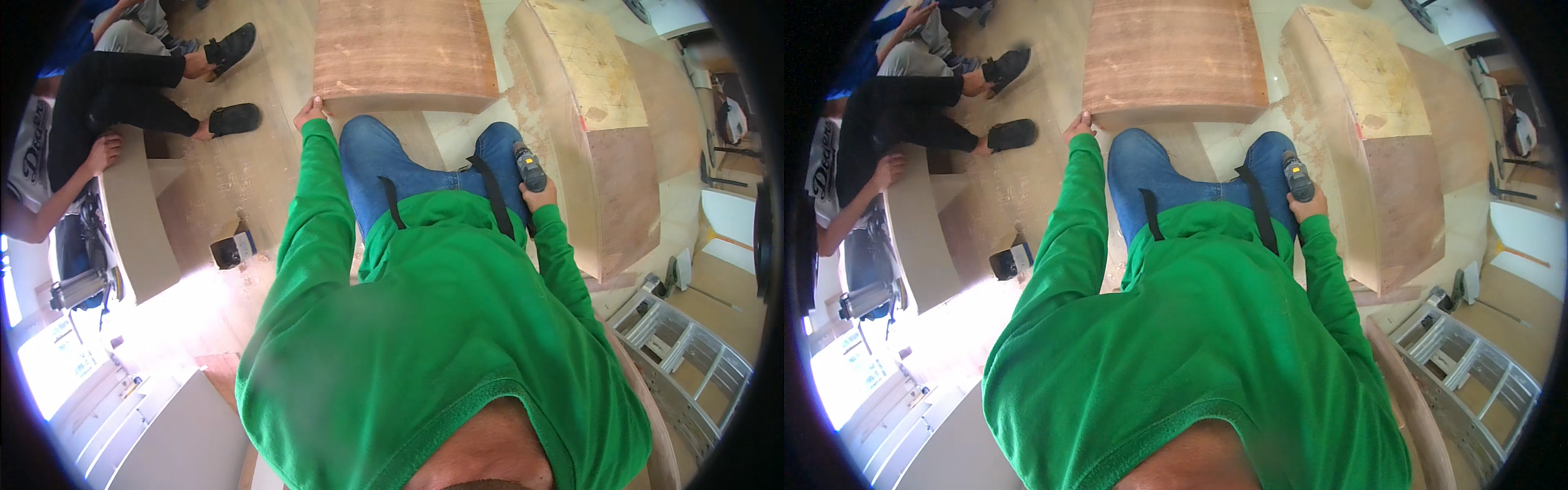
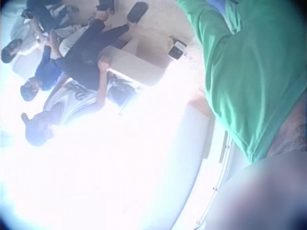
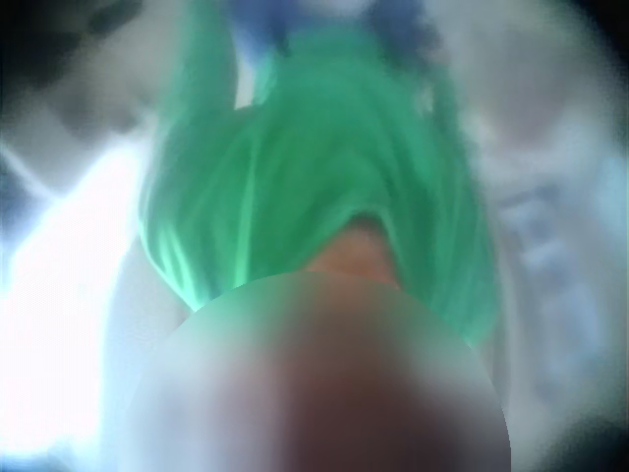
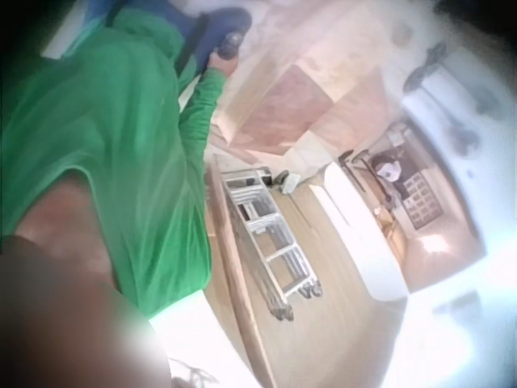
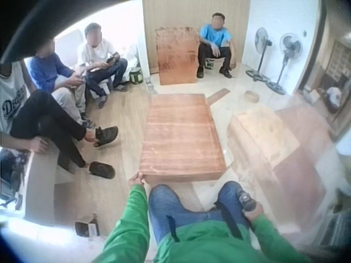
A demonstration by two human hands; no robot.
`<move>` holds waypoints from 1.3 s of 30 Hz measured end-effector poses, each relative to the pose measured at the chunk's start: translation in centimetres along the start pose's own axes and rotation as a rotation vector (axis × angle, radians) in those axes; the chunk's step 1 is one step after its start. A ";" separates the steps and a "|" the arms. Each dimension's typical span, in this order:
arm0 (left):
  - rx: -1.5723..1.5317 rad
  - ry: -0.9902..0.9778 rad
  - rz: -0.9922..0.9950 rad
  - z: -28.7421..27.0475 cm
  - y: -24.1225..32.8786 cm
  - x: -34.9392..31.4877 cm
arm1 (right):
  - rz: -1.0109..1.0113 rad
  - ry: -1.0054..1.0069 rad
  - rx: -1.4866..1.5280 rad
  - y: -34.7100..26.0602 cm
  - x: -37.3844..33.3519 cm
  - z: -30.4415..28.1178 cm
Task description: The person kneels on the floor and uses a cordless drill to drive screws into a rectangular wooden board. They repeatedly pick up screws, position them, and drill them into the board while other people sit nearby.
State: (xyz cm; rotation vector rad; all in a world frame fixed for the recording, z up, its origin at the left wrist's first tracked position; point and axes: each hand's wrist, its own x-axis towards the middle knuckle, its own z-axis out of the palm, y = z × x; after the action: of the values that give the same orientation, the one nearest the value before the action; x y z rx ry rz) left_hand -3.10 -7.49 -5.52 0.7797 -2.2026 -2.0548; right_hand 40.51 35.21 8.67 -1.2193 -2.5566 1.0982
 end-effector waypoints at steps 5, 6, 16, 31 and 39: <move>-0.180 0.029 -0.050 0.8 -0.4 -0.9 | -0.028 0.038 0.014 1.6 0.2 0.3; -0.207 0.051 -0.060 0.8 -0.3 -1.2 | -0.059 0.022 0.058 1.8 0.3 0.3; 0.074 0.105 -0.014 0.6 0.7 -9.2 | 0.069 -0.068 0.007 2.4 2.3 0.6; -0.381 -0.281 -0.096 1.4 0.9 -5.8 | 0.165 -0.253 -0.310 -5.8 5.5 1.1; -0.115 -0.386 0.045 0.0 1.2 -6.5 | 0.255 -0.317 -0.450 -11.7 6.5 3.4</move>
State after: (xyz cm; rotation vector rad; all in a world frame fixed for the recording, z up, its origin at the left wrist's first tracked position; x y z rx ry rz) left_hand 2.15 -5.11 -2.36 0.3404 -2.2179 -2.4547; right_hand 27.44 33.02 12.44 -1.6240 -3.0756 0.8333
